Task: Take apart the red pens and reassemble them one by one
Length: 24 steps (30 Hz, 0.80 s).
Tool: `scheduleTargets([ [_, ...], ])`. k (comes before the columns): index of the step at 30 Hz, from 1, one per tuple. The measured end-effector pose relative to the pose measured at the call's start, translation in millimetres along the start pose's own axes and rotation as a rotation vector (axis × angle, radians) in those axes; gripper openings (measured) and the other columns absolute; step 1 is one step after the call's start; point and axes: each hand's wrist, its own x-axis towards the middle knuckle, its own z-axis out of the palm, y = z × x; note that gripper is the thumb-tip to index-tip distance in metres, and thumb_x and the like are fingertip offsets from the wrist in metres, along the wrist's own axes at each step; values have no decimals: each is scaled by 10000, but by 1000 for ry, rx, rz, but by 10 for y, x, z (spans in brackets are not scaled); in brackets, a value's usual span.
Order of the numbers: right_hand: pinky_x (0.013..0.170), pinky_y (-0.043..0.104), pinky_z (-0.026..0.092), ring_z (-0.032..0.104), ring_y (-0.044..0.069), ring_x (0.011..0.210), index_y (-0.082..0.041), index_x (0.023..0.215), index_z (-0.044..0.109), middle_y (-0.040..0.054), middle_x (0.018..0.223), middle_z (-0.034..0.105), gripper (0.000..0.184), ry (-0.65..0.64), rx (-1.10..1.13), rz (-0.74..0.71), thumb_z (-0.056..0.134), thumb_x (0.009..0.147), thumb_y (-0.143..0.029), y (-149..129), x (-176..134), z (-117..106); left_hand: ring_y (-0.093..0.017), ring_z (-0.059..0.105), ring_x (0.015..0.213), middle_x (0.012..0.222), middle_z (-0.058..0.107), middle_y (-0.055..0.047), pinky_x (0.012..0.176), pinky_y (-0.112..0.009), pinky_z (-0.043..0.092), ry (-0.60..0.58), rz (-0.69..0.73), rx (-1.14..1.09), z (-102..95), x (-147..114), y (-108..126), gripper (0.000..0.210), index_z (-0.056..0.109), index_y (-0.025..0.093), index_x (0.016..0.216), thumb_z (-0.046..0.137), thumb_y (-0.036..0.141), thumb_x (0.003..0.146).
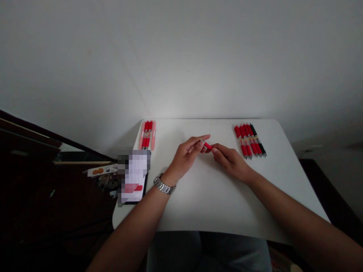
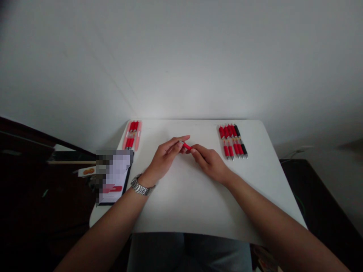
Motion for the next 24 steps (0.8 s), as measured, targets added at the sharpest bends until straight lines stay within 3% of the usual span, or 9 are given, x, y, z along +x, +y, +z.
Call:
scheduleTargets([
  [4,604,255,423,563,137,654,-200,1018,616,6,755,619,367,-13,15,5,363,1068,-461,-2,-1,-10,-159,666,940,1006,719,-76,931,-331,542,-16,-10,-15,0,1,-9,362,689,210,1264,508,419,1032],
  [10,604,258,413,587,142,659,-204,1104,642,13,786,662,372,-2,-35,-16,371,1068,-457,14,-10,-5,-161,675,928,1044,732,-88,906,-324,556,8,3,3,24,7,0,339,728,203,1168,542,440,1011],
  [18,578,268,374,588,164,582,-210,1063,635,13,706,646,349,72,-287,5,396,1053,-464,55,-13,48,-149,689,884,1087,743,-98,866,-300,561,59,-8,12,19,20,-41,324,756,192,1130,585,429,991],
  [24,602,266,382,610,166,625,-193,1084,630,37,771,685,303,133,-363,-30,452,1041,-434,58,3,72,-155,690,863,1025,764,-92,839,-298,560,103,-53,-53,40,29,-85,351,759,180,1142,624,451,963],
])
